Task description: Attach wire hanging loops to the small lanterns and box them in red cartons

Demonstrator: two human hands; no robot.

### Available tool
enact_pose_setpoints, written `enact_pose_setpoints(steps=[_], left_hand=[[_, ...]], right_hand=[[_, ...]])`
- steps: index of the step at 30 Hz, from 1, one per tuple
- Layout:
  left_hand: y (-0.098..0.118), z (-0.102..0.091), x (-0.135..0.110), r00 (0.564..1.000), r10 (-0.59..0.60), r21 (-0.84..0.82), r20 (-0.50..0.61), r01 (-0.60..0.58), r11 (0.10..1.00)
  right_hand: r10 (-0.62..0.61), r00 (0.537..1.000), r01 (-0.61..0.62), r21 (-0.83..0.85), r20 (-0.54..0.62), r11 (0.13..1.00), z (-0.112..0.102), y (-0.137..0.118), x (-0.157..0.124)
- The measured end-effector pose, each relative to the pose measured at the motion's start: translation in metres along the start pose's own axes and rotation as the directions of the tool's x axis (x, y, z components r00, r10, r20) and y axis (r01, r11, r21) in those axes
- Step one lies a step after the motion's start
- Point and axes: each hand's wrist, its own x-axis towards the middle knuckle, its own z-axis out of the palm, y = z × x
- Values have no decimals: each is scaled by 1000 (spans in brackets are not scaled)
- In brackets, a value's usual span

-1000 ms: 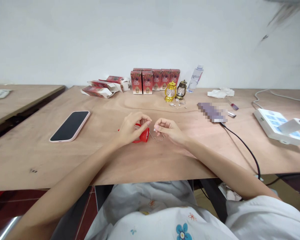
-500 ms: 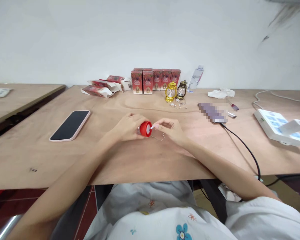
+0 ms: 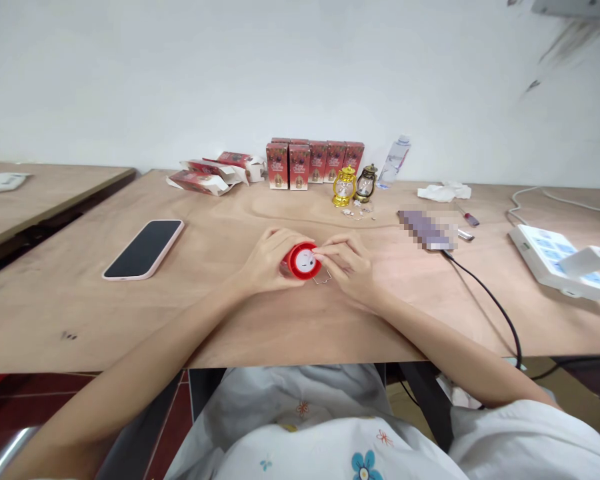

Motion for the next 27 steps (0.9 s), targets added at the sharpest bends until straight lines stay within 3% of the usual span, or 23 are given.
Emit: enact_pose_setpoints(steps=[14, 21, 27], left_hand=[[-1, 0, -1, 998, 7, 128, -58, 1, 992], [-2, 0, -2, 992, 87, 143, -94, -73, 987], [-2, -1, -1, 996, 39, 148, -84, -26, 989]], right_hand=[[-214, 968, 213, 20, 131, 977, -5, -3, -1], [-345, 938, 346, -135, 31, 929, -1, -2, 0], [-397, 918, 397, -93, 20, 913, -1, -3, 1]])
